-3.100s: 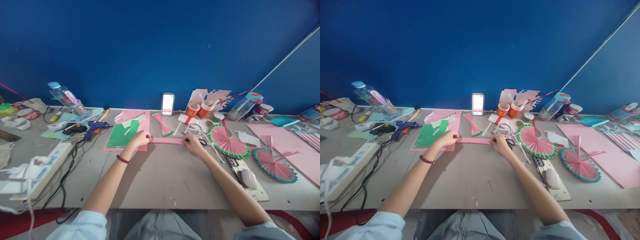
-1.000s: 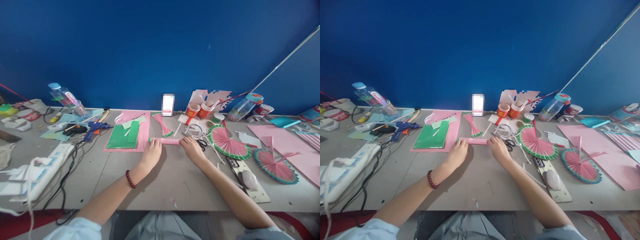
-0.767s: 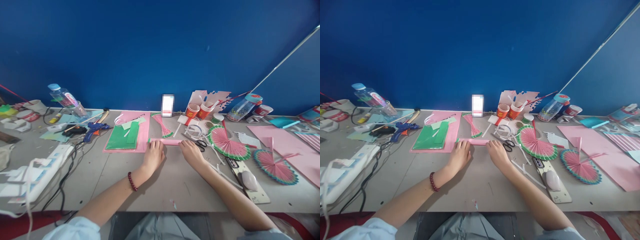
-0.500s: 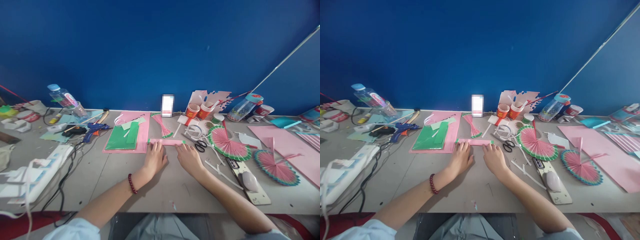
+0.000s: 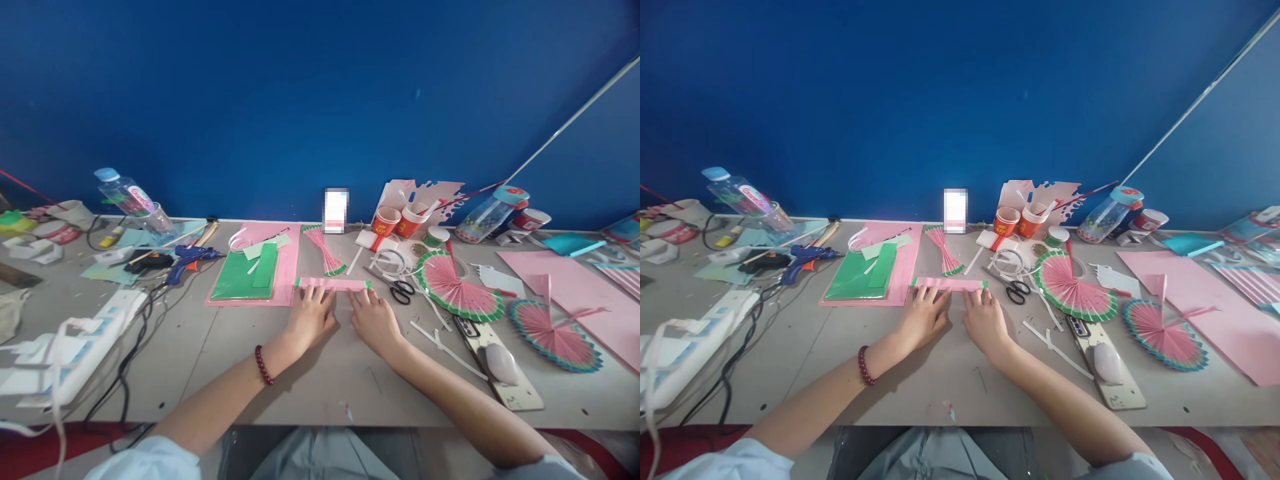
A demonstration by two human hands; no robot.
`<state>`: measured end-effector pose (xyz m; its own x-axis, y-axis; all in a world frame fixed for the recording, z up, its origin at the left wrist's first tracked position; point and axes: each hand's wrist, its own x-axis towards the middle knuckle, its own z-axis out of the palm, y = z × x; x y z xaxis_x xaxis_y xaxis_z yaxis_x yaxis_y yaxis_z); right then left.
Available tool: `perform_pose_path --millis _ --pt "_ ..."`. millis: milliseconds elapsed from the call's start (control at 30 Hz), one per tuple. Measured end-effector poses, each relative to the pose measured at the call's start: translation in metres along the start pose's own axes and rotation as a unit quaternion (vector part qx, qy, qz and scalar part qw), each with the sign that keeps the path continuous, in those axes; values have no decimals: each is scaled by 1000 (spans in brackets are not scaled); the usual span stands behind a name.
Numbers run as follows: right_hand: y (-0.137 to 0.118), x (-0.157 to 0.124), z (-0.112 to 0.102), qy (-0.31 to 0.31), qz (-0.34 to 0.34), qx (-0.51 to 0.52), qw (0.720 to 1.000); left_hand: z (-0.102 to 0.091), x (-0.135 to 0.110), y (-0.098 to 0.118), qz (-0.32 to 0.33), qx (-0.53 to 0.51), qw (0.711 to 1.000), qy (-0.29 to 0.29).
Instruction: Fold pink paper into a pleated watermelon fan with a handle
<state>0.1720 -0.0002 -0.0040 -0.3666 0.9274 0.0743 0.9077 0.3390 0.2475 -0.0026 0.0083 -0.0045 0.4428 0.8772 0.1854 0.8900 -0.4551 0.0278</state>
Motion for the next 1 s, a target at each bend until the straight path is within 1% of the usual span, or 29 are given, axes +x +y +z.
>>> perform_pose_path --millis 67,233,500,667,767,833,933,1000 --pt "0 0 -1 -3 0 -2 1000 1 0 0 -2 -3 1000 5" --pt "0 0 -2 -10 3 0 1000 6 -1 4 -31 1 999 19" --pt "3 0 -2 -1 -2 17 1000 5 1 3 -33 -11 999 32" --pt "2 0 -3 -7 2 5 1000 7 0 4 -35 -13 998 48" --pt "2 1 -3 -7 -2 -3 1000 9 4 -2 -34 0 998 47" --pt "2 1 -3 -7 -2 -9 1000 9 9 -14 -9 13 999 36" --pt "3 2 -4 -3 -9 -10 1000 7 20 -38 84 8 996 11" --pt "5 3 -4 6 -13 -3 1000 6 26 -50 123 11 992 15"
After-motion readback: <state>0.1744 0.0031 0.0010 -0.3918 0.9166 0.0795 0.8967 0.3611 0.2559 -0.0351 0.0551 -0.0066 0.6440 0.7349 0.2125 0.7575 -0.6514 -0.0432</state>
